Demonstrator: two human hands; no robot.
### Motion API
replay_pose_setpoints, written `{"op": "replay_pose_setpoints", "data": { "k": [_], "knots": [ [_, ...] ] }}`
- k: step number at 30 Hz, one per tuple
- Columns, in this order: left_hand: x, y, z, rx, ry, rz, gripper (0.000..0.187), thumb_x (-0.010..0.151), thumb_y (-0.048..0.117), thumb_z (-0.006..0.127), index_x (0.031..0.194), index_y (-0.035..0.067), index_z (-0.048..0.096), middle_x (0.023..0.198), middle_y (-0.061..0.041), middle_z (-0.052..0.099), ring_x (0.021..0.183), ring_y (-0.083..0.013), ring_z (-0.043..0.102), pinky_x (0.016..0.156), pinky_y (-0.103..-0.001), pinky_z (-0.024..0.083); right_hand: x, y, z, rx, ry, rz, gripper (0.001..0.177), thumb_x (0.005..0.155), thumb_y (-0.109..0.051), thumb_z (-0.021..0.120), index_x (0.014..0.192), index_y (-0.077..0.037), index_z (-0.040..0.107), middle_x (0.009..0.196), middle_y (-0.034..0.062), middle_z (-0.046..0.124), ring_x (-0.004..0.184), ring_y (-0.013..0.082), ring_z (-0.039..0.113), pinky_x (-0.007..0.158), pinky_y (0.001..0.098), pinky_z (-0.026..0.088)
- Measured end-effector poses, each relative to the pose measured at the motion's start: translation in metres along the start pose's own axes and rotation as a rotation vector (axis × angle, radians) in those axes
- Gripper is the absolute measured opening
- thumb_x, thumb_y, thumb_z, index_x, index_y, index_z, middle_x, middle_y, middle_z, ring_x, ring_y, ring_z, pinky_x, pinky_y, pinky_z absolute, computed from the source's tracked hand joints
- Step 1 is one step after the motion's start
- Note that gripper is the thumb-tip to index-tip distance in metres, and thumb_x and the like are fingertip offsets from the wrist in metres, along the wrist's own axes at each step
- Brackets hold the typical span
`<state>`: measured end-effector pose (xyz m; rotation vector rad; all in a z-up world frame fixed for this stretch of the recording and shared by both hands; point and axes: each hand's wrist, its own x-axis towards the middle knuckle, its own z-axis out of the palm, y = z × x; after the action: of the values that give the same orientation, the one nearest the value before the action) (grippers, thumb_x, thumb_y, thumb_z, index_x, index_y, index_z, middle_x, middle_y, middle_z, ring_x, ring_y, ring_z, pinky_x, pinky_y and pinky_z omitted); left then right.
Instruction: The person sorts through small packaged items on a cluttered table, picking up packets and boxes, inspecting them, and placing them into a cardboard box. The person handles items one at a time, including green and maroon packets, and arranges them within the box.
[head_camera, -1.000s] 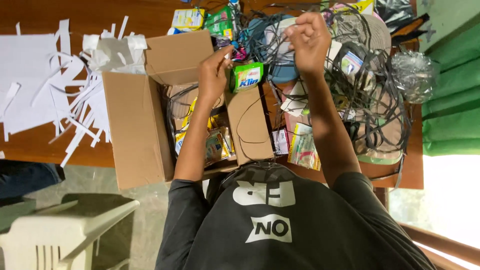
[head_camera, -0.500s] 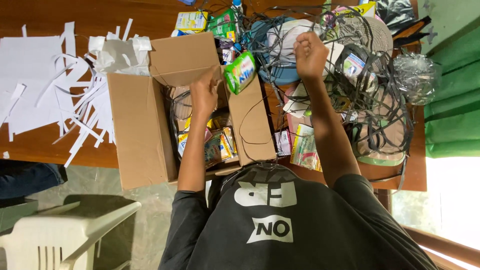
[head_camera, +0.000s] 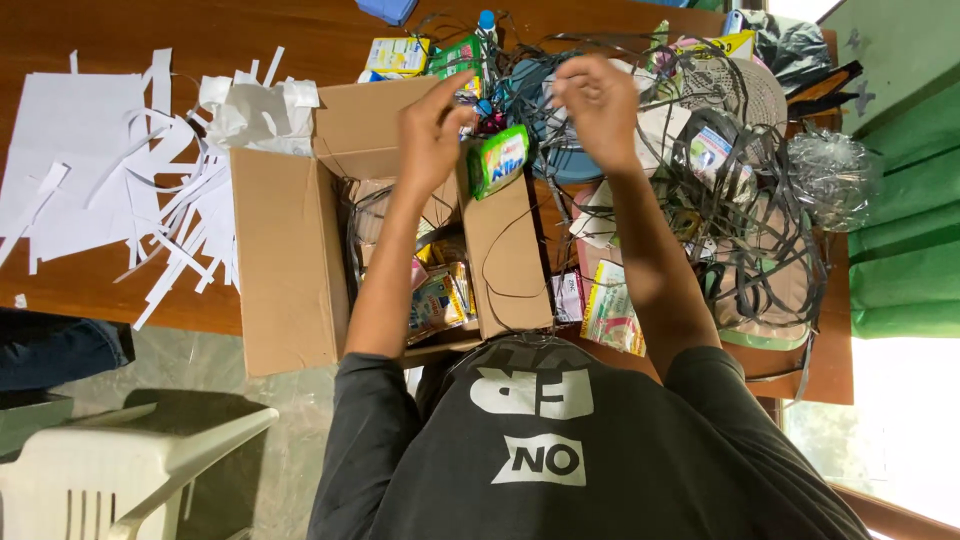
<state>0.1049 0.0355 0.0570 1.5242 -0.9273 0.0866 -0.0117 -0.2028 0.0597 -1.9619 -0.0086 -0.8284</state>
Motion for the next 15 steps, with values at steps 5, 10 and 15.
{"op": "replay_pose_setpoints", "data": {
  "k": [5, 10, 15],
  "knots": [
    [0.007, -0.009, 0.034, -0.481, -0.077, -0.195, 0.052, 0.101, -0.009, 0.059, 0.15, 0.007, 0.049, 0.085, -0.003, 0.059, 0.074, -0.0105, 0.065, 0.072, -0.03, 0.065, 0.005, -0.031, 0.024, 0.082, -0.127, 0.098, 0.013, 0.099, -0.001, 0.069, 0.112, -0.001, 0.068, 0.087, 0.0052, 0.072, 0.077, 0.0106, 0.073, 0.07, 0.0243, 0.061],
    [0.01, -0.016, 0.045, -0.496, -0.116, -0.274, 0.055, 0.096, -0.006, 0.061, 0.145, 0.009, 0.041, 0.073, -0.001, 0.061, 0.058, -0.0077, 0.058, 0.052, -0.025, 0.051, 0.007, -0.045, 0.021, 0.073, -0.185, 0.05, 0.012, 0.101, -0.001, 0.066, 0.113, 0.001, 0.067, 0.087, 0.0058, 0.071, 0.079, 0.0101, 0.072, 0.071, 0.0246, 0.059],
    [0.009, -0.044, 0.062, -0.435, -0.197, -0.272, 0.023, 0.099, -0.006, 0.064, 0.122, 0.0, 0.064, 0.079, -0.005, 0.068, 0.063, -0.0082, 0.057, 0.056, -0.025, 0.047, 0.014, -0.059, 0.014, 0.097, -0.297, -0.045, 0.013, 0.104, 0.001, 0.063, 0.116, 0.002, 0.068, 0.089, 0.0055, 0.07, 0.089, 0.0084, 0.073, 0.079, 0.0262, 0.061]
  ]
}}
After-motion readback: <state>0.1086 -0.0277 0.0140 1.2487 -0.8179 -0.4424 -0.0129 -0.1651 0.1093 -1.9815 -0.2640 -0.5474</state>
